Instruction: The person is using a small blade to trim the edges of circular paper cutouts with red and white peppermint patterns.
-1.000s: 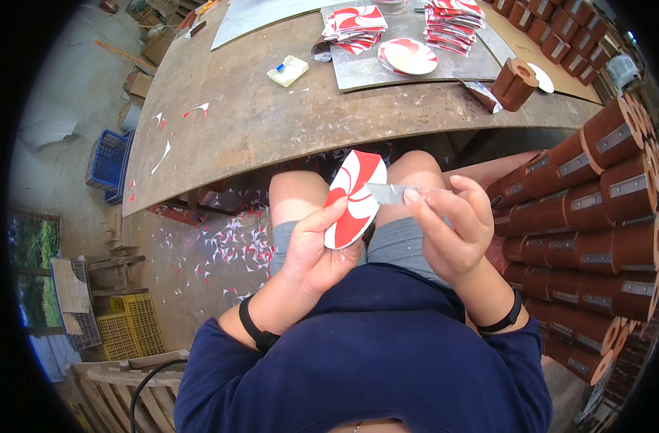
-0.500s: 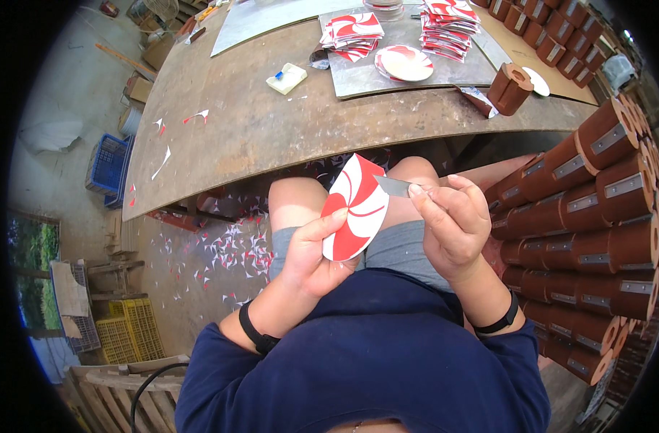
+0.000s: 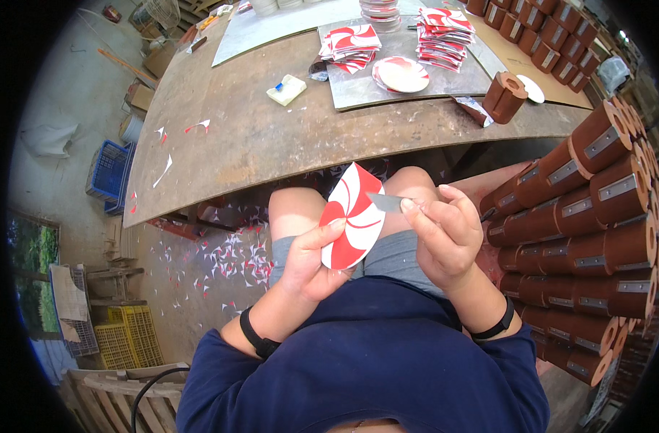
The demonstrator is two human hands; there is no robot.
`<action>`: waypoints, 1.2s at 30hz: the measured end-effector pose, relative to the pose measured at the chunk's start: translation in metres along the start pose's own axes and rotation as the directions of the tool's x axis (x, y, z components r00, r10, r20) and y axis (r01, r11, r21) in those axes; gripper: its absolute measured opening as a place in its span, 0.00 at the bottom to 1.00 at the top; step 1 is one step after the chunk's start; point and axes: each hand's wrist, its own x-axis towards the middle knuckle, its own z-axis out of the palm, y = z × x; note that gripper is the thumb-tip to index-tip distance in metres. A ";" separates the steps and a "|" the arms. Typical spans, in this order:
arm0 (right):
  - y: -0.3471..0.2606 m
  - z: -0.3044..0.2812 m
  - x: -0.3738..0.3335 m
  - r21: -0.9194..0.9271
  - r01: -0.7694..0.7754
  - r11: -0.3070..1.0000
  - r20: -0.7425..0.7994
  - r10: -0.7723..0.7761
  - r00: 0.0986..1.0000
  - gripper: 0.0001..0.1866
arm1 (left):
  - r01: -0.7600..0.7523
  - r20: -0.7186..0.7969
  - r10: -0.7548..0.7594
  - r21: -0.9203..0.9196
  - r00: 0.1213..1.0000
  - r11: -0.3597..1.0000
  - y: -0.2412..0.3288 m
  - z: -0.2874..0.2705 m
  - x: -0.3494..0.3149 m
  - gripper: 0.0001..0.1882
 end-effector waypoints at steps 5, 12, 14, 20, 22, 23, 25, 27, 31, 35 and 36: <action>-0.001 -0.001 0.001 0.008 0.004 1.000 -0.054 -0.004 0.999 0.16 | -0.002 -0.012 0.003 0.051 1.000 0.999 -0.002 0.008 0.000 0.18; -0.007 -0.006 0.005 0.057 0.014 0.998 0.000 -0.014 1.000 0.16 | -0.082 -0.220 0.105 0.114 0.970 0.990 -0.006 0.016 0.003 0.14; -0.006 -0.005 0.004 0.051 0.011 0.999 -0.014 -0.010 1.000 0.15 | -0.069 -0.209 0.090 0.107 0.974 0.992 -0.004 0.012 0.001 0.14; -0.003 -0.007 0.005 0.070 -0.014 0.997 -0.008 0.015 1.000 0.15 | -0.019 -0.087 0.040 0.225 0.995 0.974 -0.001 0.006 -0.001 0.21; -0.003 -0.007 0.005 0.076 -0.020 0.997 -0.002 0.020 1.000 0.15 | -0.054 -0.132 0.105 0.343 0.986 0.938 -0.001 0.008 0.000 0.22; -0.002 -0.007 0.005 0.084 -0.026 0.996 0.003 0.026 1.000 0.15 | -0.054 -0.131 0.105 0.343 0.986 0.938 -0.002 0.008 0.000 0.22; 0.000 -0.006 0.004 0.088 -0.035 0.996 -0.003 0.036 0.999 0.15 | -0.011 -0.101 0.053 0.374 0.993 0.927 -0.002 0.007 0.000 0.23; 0.001 -0.006 0.004 0.095 -0.044 0.995 -0.007 0.045 0.999 0.15 | 0.002 -0.069 0.027 0.389 0.997 0.921 -0.001 0.009 0.000 0.24; -0.001 -0.011 0.005 0.143 -0.098 0.985 -0.016 0.102 0.995 0.14 | -0.010 -0.029 0.024 0.424 0.999 0.905 0.000 0.011 0.000 0.25; -0.004 -0.014 0.002 0.153 -0.083 0.985 -0.051 0.092 0.994 0.14 | -0.043 -0.008 0.051 0.399 0.999 0.916 0.000 0.014 0.001 0.25; -0.005 -0.015 0.002 0.152 -0.082 0.985 -0.051 0.091 0.995 0.14 | -0.033 -0.034 0.050 0.401 0.998 0.916 0.001 0.014 0.001 0.26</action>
